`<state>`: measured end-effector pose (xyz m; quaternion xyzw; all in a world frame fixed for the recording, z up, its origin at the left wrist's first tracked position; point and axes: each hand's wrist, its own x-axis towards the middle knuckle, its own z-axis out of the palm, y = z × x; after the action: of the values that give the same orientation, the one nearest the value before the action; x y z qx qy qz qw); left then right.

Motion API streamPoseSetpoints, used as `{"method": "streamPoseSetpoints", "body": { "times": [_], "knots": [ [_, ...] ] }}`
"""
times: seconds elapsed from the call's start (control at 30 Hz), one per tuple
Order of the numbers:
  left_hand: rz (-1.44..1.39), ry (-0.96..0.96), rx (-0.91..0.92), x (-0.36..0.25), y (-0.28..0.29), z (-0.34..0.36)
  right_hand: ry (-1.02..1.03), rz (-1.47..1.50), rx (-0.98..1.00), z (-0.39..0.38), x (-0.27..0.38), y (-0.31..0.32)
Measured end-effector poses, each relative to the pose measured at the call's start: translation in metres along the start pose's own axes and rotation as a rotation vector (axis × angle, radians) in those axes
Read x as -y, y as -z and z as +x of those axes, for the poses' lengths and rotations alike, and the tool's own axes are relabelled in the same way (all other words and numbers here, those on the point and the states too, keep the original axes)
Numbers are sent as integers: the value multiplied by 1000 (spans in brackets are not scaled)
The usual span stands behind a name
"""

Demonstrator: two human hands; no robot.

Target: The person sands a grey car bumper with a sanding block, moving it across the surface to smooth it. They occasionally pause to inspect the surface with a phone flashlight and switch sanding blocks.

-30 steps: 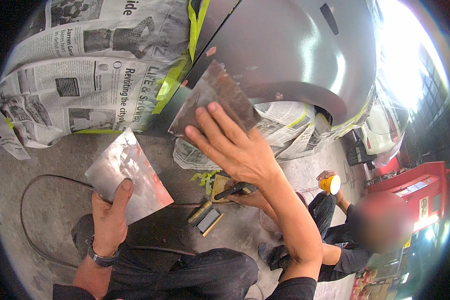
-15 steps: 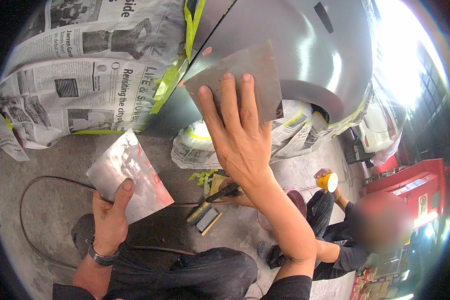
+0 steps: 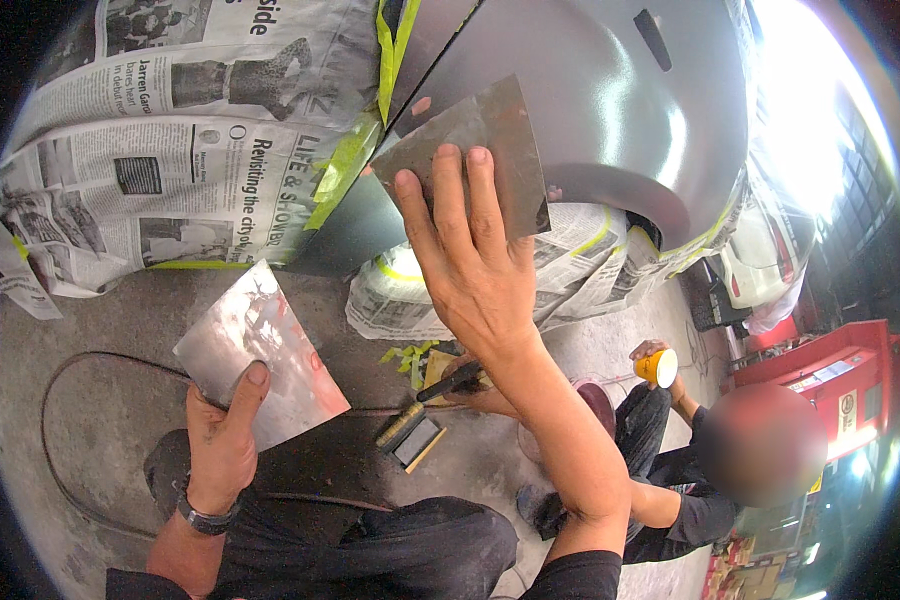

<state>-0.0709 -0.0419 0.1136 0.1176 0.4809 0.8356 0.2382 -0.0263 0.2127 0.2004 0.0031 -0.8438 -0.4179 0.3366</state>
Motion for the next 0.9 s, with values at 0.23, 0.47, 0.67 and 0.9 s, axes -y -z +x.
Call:
{"method": "streamPoseSetpoints", "body": {
  "times": [0.23,0.47,0.67,0.9],
  "knots": [
    [16,12,7,0,0,0,14,-4,-9,2,2,-3],
    [-37,-6,8,1,-1,1,59,8,-25,0,7,-4],
    [-28,40,7,2,1,1,-44,24,-67,-15,-8,27],
    [-324,178,-34,10,-2,5,-407,739,190,-18,-20,118]
  ]
}}
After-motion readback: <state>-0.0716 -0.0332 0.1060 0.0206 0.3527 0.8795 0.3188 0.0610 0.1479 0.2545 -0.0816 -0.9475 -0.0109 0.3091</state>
